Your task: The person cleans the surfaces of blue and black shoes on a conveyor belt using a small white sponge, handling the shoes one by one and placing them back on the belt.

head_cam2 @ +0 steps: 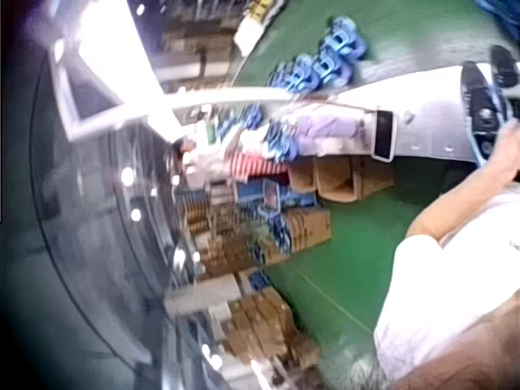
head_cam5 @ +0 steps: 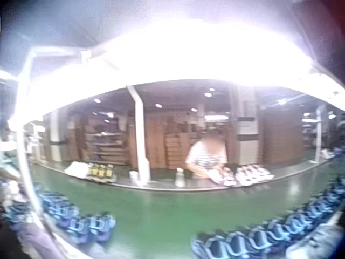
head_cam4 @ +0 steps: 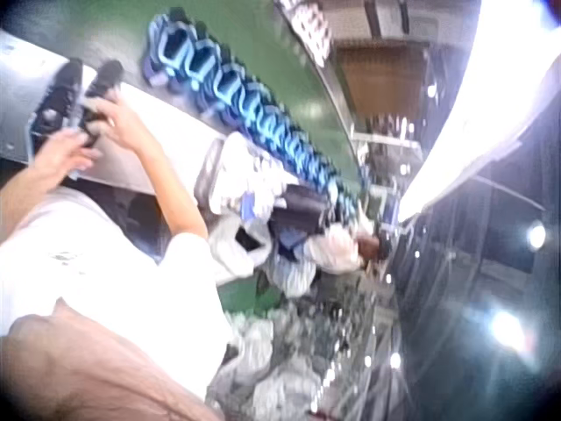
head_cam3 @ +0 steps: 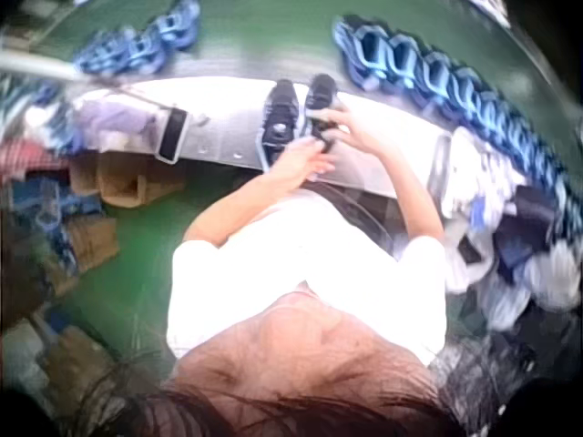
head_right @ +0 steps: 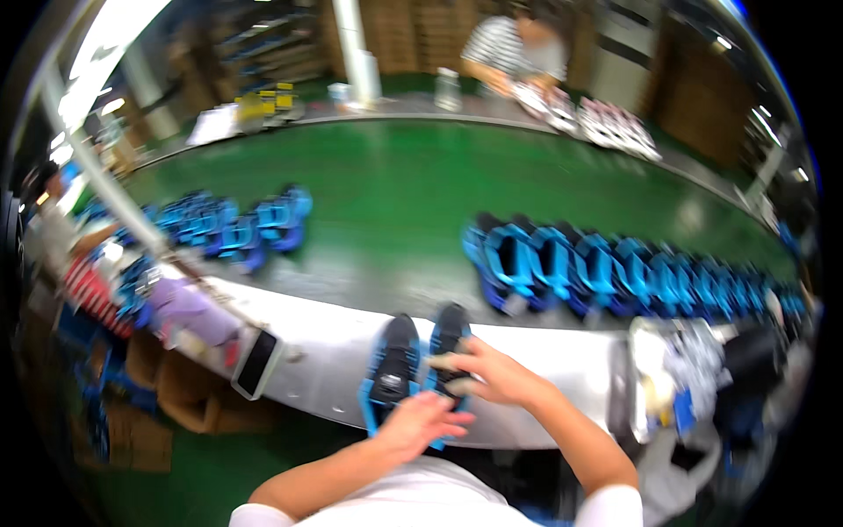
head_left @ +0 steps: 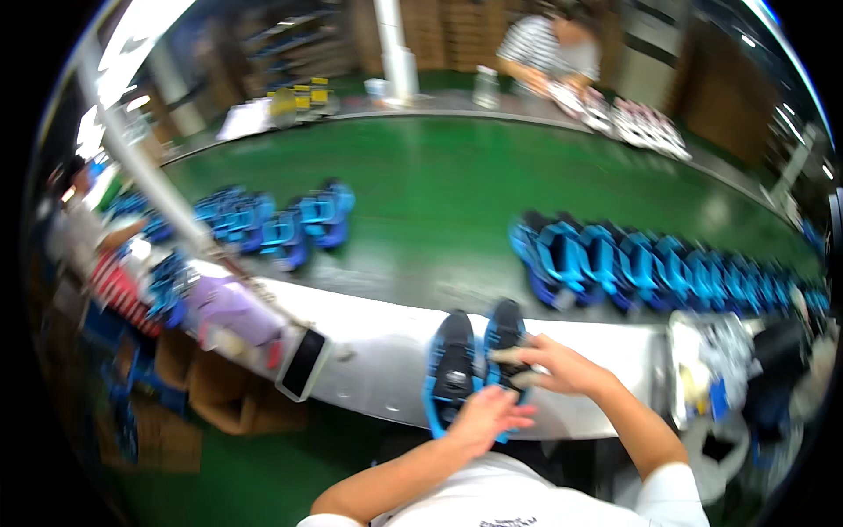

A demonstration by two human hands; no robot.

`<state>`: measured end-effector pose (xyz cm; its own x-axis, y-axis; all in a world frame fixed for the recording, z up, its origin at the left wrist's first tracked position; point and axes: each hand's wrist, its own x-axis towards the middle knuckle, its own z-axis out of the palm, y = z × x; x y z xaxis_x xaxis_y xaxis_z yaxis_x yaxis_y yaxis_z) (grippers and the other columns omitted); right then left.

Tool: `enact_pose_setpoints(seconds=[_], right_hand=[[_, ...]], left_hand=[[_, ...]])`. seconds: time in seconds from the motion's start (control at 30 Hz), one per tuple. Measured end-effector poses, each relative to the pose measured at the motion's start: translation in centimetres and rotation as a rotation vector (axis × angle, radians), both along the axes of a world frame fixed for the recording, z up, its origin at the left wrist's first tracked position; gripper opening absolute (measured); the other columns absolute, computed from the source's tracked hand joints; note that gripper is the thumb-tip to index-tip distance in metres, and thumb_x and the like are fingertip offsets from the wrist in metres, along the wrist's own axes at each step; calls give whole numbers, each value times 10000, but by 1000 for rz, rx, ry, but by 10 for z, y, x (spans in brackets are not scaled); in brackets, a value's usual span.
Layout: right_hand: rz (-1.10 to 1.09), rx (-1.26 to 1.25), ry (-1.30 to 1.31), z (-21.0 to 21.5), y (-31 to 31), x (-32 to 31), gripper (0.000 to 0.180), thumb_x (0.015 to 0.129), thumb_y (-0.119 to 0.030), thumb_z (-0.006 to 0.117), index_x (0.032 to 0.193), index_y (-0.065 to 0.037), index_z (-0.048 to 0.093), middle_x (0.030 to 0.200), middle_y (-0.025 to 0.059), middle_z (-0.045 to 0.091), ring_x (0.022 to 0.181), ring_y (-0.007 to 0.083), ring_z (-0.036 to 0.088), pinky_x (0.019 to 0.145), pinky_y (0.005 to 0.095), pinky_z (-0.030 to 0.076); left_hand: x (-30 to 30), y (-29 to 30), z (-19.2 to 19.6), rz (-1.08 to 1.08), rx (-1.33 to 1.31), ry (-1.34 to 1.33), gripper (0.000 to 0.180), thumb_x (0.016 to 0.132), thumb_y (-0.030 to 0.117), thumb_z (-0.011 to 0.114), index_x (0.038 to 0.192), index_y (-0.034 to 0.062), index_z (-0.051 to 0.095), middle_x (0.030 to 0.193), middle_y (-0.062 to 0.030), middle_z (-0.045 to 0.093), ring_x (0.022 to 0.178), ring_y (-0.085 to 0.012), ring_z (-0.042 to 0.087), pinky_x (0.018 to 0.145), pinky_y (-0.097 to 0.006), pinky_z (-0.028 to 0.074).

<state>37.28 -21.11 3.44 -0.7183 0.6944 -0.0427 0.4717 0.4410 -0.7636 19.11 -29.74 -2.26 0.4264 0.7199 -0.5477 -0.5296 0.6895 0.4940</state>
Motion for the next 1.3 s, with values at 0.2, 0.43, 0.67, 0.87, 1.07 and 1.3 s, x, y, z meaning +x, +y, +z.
enact_pose_setpoints(seconds=[0.2, 0.43, 0.67, 0.87, 1.07, 1.3], right_hand=[[-226, 36, 8, -30, -16, 8, 353, 806, -177, 724, 1156, -163, 678, 931, 102, 539, 875, 270, 569, 765, 362, 481], [-229, 102, 63, -35, -16, 10, 346, 782, -175, 744, 1121, -137, 688, 936, 103, 547, 846, 269, 585, 753, 362, 487], [-359, 97, -30, -38, -30, -3, 363, 799, -185, 737, 1157, -150, 688, 914, 98, 544, 826, 269, 580, 753, 360, 487], [-331, 172, 130, -45, -28, -2, 364, 789, -224, 747, 1141, -147, 694, 823, 81, 546, 737, 253, 576, 674, 354, 493], [-461, 68, 199, -51, -24, 15, 327, 819, -260, 740, 1122, -139, 708, 845, 73, 554, 750, 185, 576, 696, 303, 482], [-508, 8, 135, -26, -5, 7, 252, 907, -210, 655, 1141, -127, 696, 847, 80, 537, 745, 206, 533, 689, 319, 454]], left_hand=[[12, 4, 7, -88, 35, 59, 232, 1020, 113, 440, 1208, -20, 476, 1204, -112, 543, 1149, -307, 607, 772, -335, 588], [13, -3, -4, -43, -1, -15, 302, 1011, 110, 471, 1277, -34, 459, 1242, -145, 526, 1161, -341, 592, 706, -328, 612], [9, -2, -1, -28, -27, 14, 282, 1009, 111, 474, 1251, -32, 470, 1238, -140, 536, 1162, -343, 593, 710, -330, 613], [11, -3, 5, -14, -14, 22, 296, 1011, 122, 470, 1265, -31, 465, 1244, -146, 533, 1130, -342, 611, 692, -333, 612], [-45, 13, 51, -419, 425, 569, 262, 954, 160, 592, 1151, -13, 600, 953, -93, 625, 967, -229, 639, 668, -276, 537], [-63, 31, 13, -240, 1071, 1158, 231, 760, 95, 755, 919, 9, 611, 855, -105, 536, 751, -257, 539, 654, -347, 447]])
